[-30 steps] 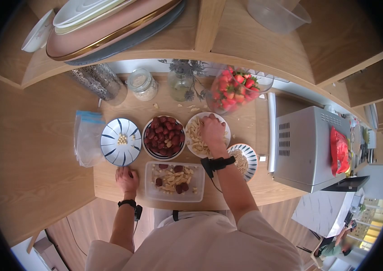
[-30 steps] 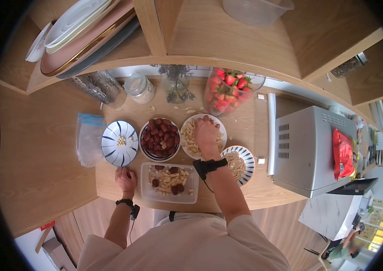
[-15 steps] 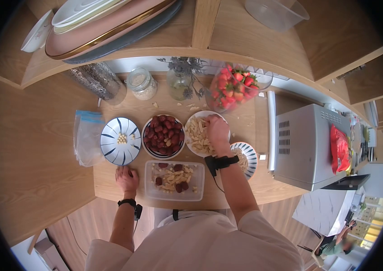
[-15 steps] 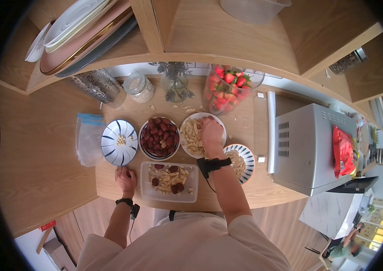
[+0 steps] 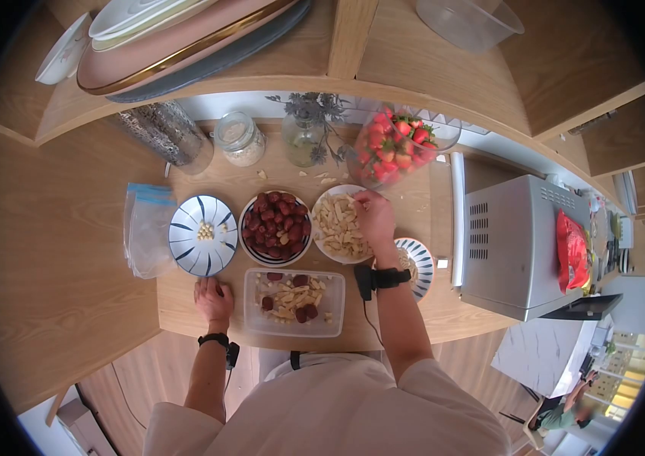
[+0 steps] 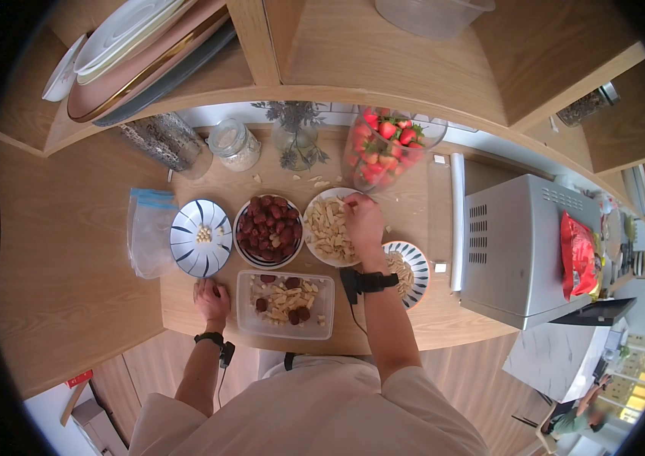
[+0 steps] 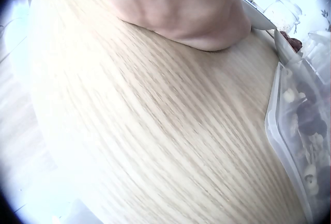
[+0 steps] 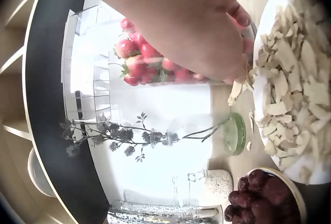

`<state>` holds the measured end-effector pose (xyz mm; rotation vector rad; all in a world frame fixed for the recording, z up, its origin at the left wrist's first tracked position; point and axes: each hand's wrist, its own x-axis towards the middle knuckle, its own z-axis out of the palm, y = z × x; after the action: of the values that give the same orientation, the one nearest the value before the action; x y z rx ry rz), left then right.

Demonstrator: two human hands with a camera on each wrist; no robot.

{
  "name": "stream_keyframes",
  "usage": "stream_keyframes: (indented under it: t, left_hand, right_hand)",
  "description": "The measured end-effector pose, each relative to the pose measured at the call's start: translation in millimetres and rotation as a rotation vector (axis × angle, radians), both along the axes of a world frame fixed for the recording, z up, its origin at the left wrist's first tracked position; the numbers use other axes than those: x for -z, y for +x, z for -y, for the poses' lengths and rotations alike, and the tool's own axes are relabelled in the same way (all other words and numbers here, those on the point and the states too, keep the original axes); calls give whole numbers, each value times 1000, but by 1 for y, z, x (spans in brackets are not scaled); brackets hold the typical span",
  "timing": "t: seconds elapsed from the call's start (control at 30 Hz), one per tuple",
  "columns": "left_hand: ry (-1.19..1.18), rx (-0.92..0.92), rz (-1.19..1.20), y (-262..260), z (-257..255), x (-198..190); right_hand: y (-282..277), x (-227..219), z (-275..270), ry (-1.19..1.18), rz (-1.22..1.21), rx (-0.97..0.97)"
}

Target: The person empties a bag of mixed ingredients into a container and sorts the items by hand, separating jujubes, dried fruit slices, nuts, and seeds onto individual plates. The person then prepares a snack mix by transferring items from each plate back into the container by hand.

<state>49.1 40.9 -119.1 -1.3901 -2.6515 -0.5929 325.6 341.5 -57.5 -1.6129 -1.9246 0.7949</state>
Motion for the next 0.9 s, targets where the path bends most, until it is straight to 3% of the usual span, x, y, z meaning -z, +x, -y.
stream_keyframes:
  t: [0.07,0.4,0.6,0.9]
  left_hand:
    - [3,6,-3,0,-1,-1]
    - [-40,-17,19,0,0,-1]
    - [-31,-10,24,1,0,-3]
    - [-41,-11,30,2,0,-4]
  right_hand:
    - [3,-1,1,4,-109,-19]
    - [10,-6,11,-50,-16,-18]
    - [14,7,11,67,-18,-50]
    - [12,-8,10,-108,-263,-32]
